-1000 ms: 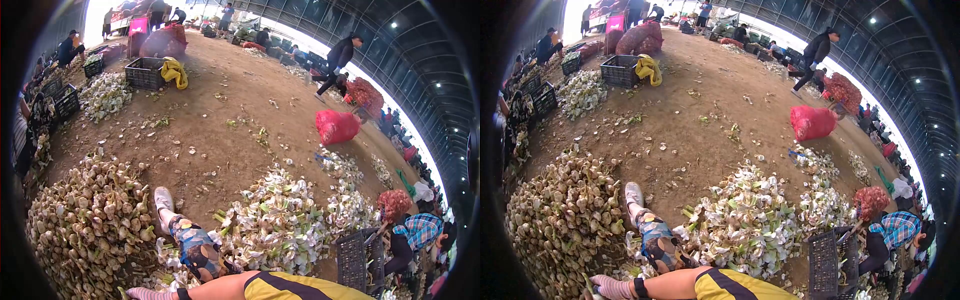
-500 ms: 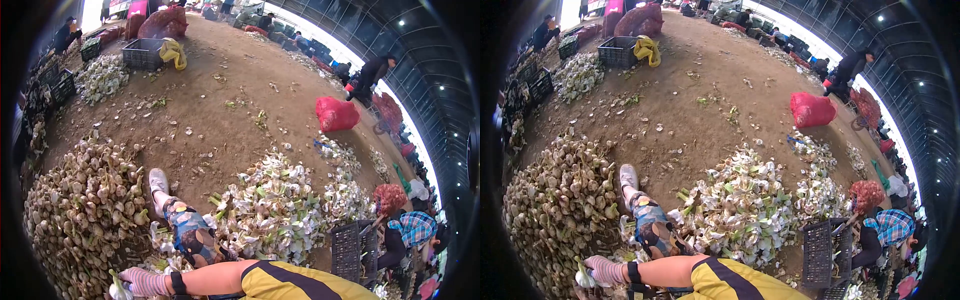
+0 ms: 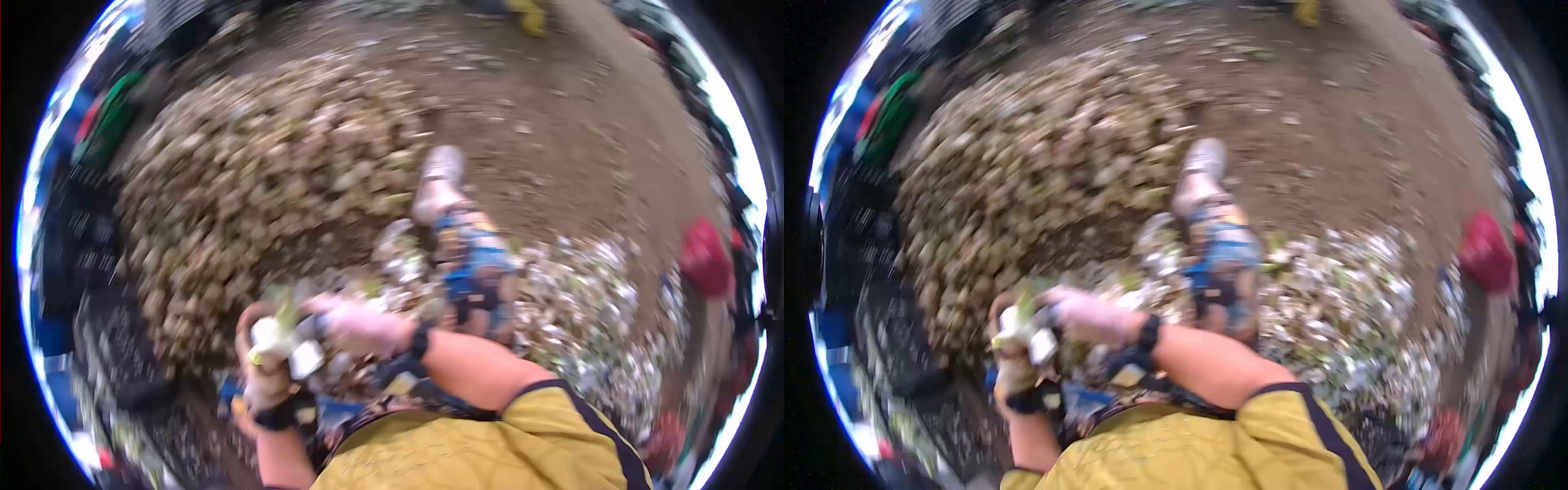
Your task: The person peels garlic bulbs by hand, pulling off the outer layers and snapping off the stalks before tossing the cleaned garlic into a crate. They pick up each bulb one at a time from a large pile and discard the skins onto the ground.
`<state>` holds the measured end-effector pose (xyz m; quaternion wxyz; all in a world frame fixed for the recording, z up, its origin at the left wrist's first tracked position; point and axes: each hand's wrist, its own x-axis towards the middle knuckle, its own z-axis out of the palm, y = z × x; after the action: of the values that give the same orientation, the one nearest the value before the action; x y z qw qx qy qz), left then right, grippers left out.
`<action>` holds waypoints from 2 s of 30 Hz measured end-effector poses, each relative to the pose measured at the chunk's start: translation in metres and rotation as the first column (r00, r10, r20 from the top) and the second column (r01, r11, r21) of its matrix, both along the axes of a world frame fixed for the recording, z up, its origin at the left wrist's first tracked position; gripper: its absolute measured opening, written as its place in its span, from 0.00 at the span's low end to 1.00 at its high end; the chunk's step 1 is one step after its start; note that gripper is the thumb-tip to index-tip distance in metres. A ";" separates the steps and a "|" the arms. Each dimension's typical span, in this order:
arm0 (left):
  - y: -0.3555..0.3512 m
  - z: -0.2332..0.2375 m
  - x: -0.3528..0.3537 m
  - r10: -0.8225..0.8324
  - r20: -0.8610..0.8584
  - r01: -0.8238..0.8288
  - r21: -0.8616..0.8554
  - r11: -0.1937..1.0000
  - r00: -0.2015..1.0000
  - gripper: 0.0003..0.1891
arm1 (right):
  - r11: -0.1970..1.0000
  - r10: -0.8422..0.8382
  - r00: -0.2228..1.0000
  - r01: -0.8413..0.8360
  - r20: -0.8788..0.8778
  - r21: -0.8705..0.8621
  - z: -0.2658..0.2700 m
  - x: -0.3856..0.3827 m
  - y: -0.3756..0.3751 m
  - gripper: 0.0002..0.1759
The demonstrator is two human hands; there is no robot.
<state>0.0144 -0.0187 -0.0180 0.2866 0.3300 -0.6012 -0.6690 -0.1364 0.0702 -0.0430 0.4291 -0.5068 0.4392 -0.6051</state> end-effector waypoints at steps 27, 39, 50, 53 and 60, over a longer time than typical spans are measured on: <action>-0.013 0.022 0.027 0.606 -0.305 -0.278 0.679 0.680 0.735 0.25 | 0.992 -0.110 0.845 0.126 -0.524 -0.006 0.042 0.033 -0.032 0.26; -0.079 0.043 0.150 0.748 -0.353 -0.567 0.493 0.659 0.562 0.21 | 0.920 0.234 0.926 -0.113 -0.295 0.375 0.031 0.020 -0.030 0.09; -0.167 -0.086 -0.007 0.278 0.119 -0.298 0.217 0.929 0.953 0.13 | 0.879 0.467 0.454 -0.142 -0.759 0.456 0.064 -0.009 -0.014 0.23; -0.177 -0.196 -0.107 0.072 0.504 -0.015 -0.115 0.993 0.860 0.26 | 0.927 0.336 0.534 -0.040 -0.776 0.374 0.066 -0.025 -0.008 0.23; -0.165 -0.208 -0.173 0.143 0.850 0.189 -0.272 0.944 0.507 0.46 | 0.954 0.229 0.675 -0.014 -0.702 0.298 0.067 -0.036 -0.005 0.21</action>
<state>-0.1583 -0.1841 -0.2262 -0.0081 0.5571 -0.7707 -0.3092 -0.1725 0.0649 0.0244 0.3229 -0.6710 0.6157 -0.2578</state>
